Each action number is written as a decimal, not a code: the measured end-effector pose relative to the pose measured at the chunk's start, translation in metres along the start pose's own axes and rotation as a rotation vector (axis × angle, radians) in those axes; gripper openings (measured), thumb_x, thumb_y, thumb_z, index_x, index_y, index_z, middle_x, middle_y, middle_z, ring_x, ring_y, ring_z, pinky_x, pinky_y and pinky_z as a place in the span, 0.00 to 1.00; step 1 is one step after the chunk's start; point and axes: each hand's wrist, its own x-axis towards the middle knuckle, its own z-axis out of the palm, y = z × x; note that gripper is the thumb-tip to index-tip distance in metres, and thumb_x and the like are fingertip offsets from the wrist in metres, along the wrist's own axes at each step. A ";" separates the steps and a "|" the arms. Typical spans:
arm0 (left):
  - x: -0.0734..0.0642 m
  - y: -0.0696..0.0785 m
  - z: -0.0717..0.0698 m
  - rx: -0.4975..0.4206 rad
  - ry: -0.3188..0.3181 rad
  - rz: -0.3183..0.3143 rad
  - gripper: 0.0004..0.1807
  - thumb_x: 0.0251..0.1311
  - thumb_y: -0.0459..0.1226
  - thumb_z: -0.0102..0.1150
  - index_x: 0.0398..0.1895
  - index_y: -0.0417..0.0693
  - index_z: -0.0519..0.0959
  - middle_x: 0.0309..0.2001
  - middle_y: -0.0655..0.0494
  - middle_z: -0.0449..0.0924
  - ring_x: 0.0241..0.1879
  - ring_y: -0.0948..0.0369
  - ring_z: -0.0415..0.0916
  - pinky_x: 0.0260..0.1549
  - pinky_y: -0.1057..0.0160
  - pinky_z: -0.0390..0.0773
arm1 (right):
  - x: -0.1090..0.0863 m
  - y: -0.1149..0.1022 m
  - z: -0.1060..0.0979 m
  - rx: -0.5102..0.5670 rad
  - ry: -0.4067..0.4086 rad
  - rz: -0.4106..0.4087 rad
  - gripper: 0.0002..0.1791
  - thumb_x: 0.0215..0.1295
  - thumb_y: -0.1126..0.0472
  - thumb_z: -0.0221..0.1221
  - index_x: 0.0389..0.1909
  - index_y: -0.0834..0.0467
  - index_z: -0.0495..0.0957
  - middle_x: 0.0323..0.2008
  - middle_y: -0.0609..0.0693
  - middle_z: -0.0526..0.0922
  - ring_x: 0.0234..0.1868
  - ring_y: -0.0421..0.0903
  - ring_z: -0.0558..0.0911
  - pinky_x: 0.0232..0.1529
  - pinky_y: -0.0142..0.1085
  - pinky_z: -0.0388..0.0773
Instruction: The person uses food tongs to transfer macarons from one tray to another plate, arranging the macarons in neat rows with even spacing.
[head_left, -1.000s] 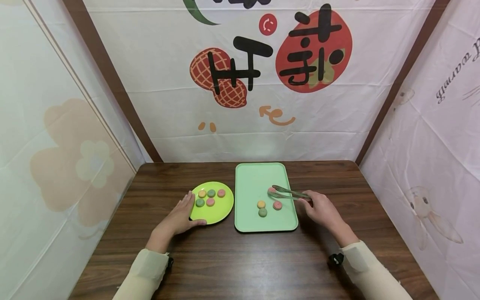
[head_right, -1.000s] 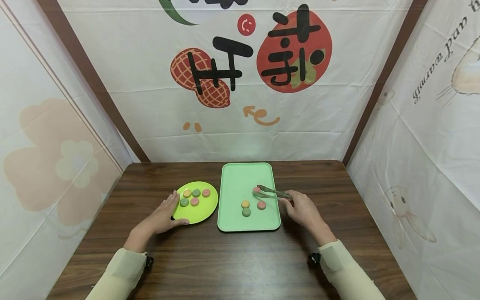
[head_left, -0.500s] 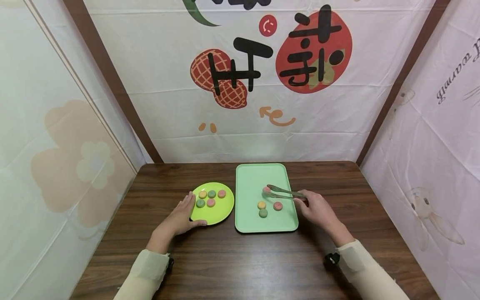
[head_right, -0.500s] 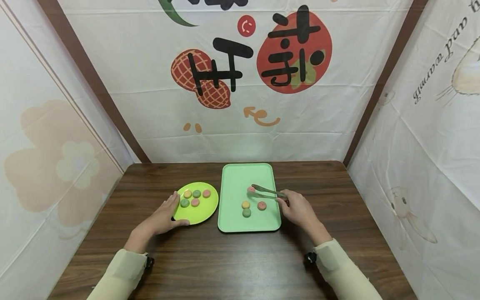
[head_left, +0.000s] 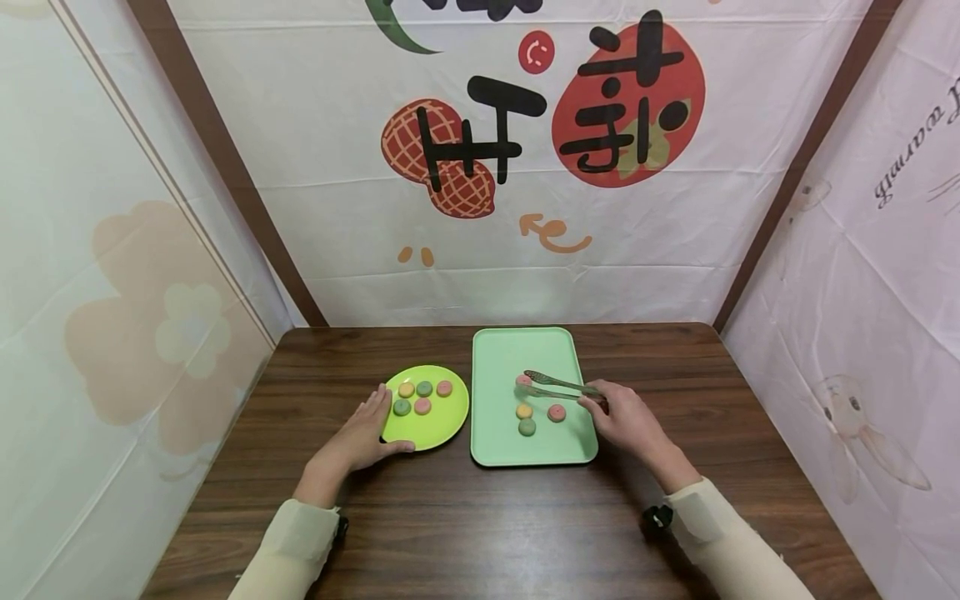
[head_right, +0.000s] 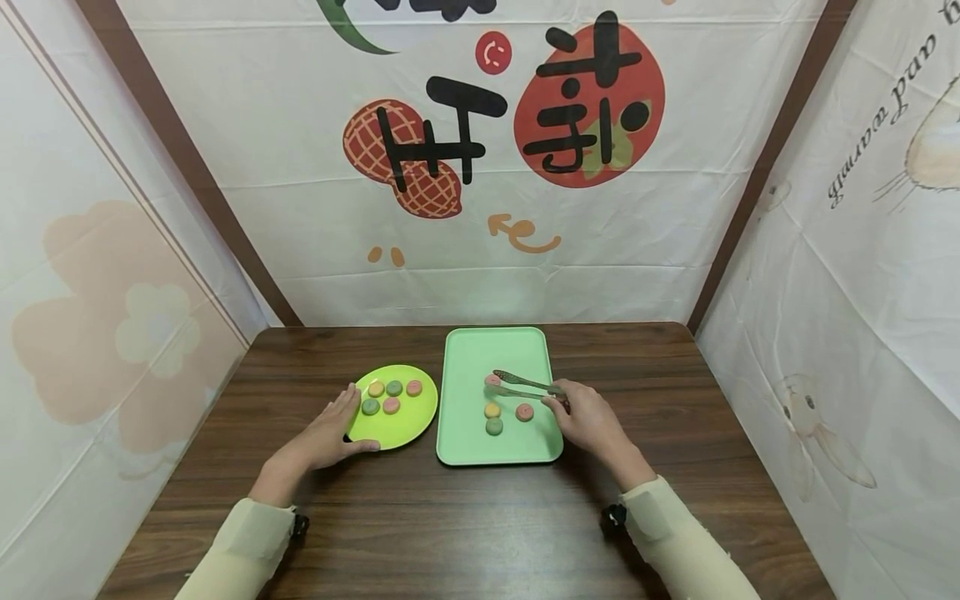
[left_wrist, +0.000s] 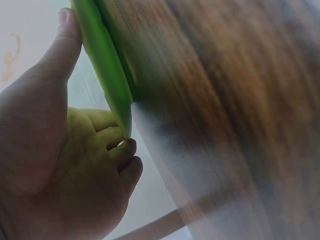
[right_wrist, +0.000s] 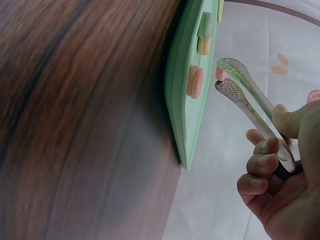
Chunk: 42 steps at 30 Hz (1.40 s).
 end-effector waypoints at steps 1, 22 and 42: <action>0.000 0.000 0.000 0.000 0.000 -0.001 0.66 0.66 0.62 0.69 0.84 0.25 0.44 0.85 0.28 0.36 0.85 0.36 0.39 0.82 0.37 0.47 | 0.000 0.000 0.001 0.001 0.000 -0.003 0.11 0.78 0.57 0.66 0.50 0.60 0.86 0.27 0.40 0.77 0.24 0.38 0.72 0.27 0.35 0.72; 0.000 0.000 0.000 0.005 -0.005 -0.001 0.67 0.65 0.64 0.69 0.84 0.25 0.44 0.85 0.29 0.36 0.85 0.37 0.38 0.82 0.37 0.46 | 0.009 -0.015 0.012 -0.002 -0.021 -0.043 0.13 0.78 0.55 0.66 0.52 0.61 0.86 0.28 0.41 0.79 0.25 0.37 0.74 0.30 0.36 0.76; 0.001 -0.001 0.000 0.006 -0.008 -0.002 0.67 0.66 0.65 0.68 0.84 0.25 0.43 0.86 0.30 0.36 0.85 0.37 0.38 0.82 0.37 0.46 | 0.020 -0.030 0.024 0.047 -0.064 -0.091 0.12 0.80 0.54 0.63 0.53 0.58 0.86 0.33 0.43 0.85 0.28 0.33 0.77 0.33 0.38 0.81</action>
